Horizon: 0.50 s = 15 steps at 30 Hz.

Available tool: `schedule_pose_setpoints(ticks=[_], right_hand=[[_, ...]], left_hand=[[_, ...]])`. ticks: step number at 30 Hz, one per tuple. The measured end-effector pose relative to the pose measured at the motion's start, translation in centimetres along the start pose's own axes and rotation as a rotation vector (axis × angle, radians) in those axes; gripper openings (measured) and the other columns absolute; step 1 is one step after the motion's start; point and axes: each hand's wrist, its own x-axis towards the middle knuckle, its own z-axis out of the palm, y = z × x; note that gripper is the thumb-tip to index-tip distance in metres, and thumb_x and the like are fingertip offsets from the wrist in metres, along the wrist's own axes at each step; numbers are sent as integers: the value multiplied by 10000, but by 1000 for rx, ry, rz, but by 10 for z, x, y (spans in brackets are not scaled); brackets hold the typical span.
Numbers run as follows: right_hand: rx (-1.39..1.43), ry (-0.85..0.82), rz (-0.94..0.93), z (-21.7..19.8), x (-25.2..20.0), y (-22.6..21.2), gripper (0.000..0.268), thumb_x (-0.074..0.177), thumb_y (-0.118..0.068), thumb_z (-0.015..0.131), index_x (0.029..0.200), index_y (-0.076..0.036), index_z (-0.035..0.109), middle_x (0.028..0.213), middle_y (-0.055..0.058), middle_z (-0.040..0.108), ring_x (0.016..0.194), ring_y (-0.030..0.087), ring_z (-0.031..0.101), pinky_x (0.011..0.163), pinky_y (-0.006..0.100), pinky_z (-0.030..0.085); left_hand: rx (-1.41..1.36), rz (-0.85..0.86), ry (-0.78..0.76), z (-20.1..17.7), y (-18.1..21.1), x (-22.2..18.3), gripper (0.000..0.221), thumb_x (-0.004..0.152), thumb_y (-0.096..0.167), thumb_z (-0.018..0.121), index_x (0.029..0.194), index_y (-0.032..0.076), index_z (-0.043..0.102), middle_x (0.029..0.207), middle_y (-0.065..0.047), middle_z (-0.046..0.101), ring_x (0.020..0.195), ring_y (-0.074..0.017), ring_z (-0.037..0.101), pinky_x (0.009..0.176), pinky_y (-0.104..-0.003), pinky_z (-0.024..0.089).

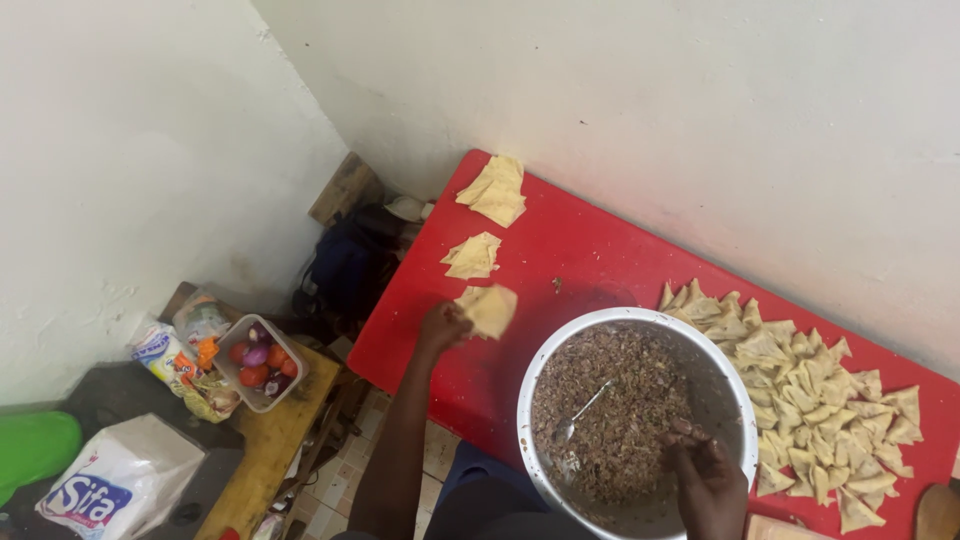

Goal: Filling and folding samosa wrappers with meat filling and placing them on a pile.

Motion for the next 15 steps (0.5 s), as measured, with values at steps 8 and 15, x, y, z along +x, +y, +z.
schedule_pose_setpoints(ticks=[8,15], right_hand=[[-128,-74,-22,0,9,15,180,962,-43,788,1094,-20,909,915,128,874,839,209,768,801,358,559],[-134,-7,19,-1,-11,-6,135,997,-152,863,1050,-29,859,877,134,855,833,180,747,837,335,567]], left_hand=[[791,539,532,10,11,87,367,903,315,831,1244,183,865,1329,-181,669,1235,-426,603,838,-625,590],[-84,216,80,21,70,52,122,998,151,849,1046,50,801,930,-103,788,720,-182,722,629,-351,619]])
